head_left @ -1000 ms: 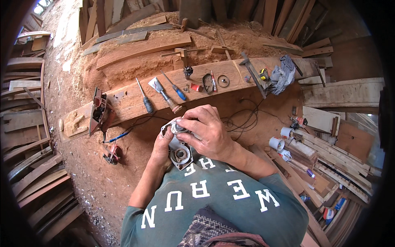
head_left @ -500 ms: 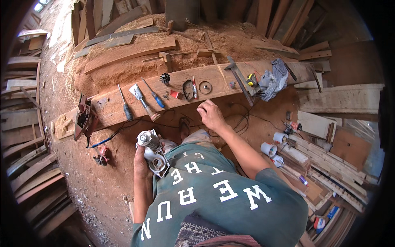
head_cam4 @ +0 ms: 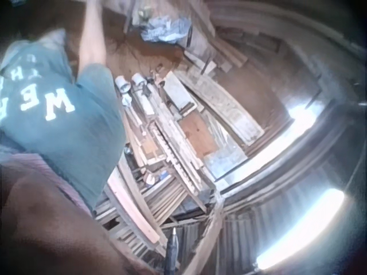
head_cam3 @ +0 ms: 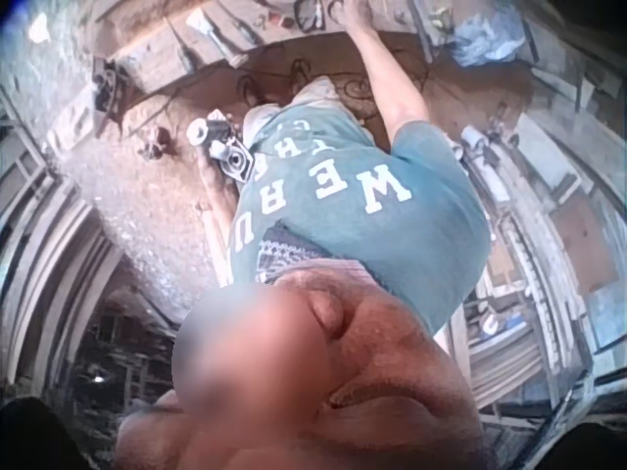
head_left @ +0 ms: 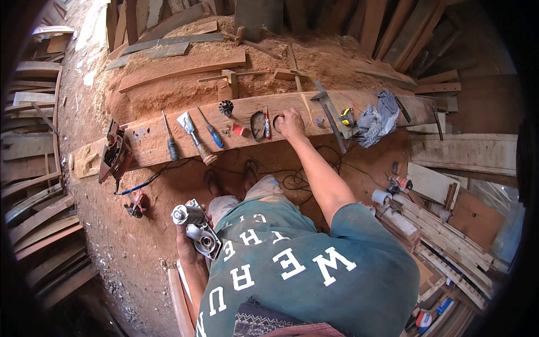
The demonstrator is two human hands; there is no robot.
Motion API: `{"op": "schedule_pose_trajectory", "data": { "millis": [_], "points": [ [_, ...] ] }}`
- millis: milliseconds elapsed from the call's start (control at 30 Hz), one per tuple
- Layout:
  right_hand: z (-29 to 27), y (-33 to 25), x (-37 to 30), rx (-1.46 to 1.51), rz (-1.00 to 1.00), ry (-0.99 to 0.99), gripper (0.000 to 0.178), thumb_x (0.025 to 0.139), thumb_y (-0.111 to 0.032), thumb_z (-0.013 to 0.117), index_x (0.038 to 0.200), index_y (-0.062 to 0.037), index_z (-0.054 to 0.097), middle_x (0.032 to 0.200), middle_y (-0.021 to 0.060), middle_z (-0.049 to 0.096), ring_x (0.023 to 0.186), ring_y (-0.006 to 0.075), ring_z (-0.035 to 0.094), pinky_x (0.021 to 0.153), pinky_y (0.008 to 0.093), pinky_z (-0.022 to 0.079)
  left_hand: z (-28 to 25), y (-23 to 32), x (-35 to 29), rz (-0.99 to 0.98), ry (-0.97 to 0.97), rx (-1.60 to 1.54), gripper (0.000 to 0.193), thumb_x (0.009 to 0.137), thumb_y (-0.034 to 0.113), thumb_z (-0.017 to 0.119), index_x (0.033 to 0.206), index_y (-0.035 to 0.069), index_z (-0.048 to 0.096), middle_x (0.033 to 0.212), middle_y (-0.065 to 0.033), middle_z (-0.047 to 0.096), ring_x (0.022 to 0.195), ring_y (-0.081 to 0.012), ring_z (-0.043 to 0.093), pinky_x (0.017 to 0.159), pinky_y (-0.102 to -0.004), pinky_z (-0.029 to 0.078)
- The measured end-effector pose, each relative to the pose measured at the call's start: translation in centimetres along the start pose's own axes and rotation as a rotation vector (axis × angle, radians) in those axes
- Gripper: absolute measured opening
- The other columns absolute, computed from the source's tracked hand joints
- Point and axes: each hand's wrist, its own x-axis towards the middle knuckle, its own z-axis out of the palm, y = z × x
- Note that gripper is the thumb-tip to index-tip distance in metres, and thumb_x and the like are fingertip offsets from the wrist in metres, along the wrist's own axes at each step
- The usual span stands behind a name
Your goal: The person applies adhesive from a small tube to a circular mechanical part and assembles several metal components, including a gear, by hand. They work on a wooden workbench covered in sawdust in a workshop environment.
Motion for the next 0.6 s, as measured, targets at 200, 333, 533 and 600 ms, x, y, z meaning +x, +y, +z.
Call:
{"op": "schedule_pose_trajectory", "data": {
  "millis": [200, 333, 533, 600],
  "points": [
    [4.3, -1.6, 3.1, -0.118, 0.020, -0.036, 0.019, 0.095, -0.023, 0.079, 0.102, -0.0066, 0.085, 0.120, 0.0222, 0.074, 0.119, 0.0434, 0.070, 0.105, 0.0550, 0.057, 2.0, 0.7, 0.1, -0.007, -0.027, 0.030, 0.083, 0.104, 0.058, 0.076, 0.163, 0.006, 0.052, 0.142, -0.0245, 0.072, 0.112, -0.0353, 0.079, 0.091, -0.0458, 0.070],
    [6.2, -1.6, 5.1, -0.201, 0.155, -0.125, 0.026, 0.098, -0.032, 0.078, 0.109, -0.0110, 0.089, 0.123, 0.0248, 0.079, 0.121, 0.0447, 0.075, 0.105, 0.0537, 0.060, 2.4, 0.9, -0.2, -0.014, -0.072, 0.024, 0.083, 0.101, 0.055, 0.081, 0.163, 0.008, 0.052, 0.142, -0.0246, 0.071, 0.114, -0.0361, 0.079, 0.094, -0.0468, 0.070],
    [7.1, -1.1, 7.3, -0.162, 0.396, -0.254, 0.043, 0.099, -0.042, 0.077, 0.117, -0.0044, 0.086, 0.126, 0.0282, 0.080, 0.121, 0.0461, 0.077, 0.105, 0.0546, 0.060, 2.2, 1.4, 0.2, -0.059, -0.133, 0.057, 0.090, 0.101, 0.058, 0.080, 0.165, 0.005, 0.047, 0.142, -0.0243, 0.071, 0.117, -0.0367, 0.079, 0.095, -0.0473, 0.070],
    [6.1, -2.3, 7.1, -0.167, 0.394, -0.263, 0.045, 0.094, -0.040, 0.080, 0.118, -0.0023, 0.085, 0.126, 0.0298, 0.080, 0.122, 0.0452, 0.077, 0.105, 0.0538, 0.060, 4.0, 1.5, -0.4, 0.013, -0.089, 0.084, 0.091, 0.099, 0.058, 0.082, 0.164, 0.005, 0.048, 0.142, -0.0239, 0.071, 0.116, -0.0359, 0.079, 0.093, -0.0454, 0.070]
  ]
}}
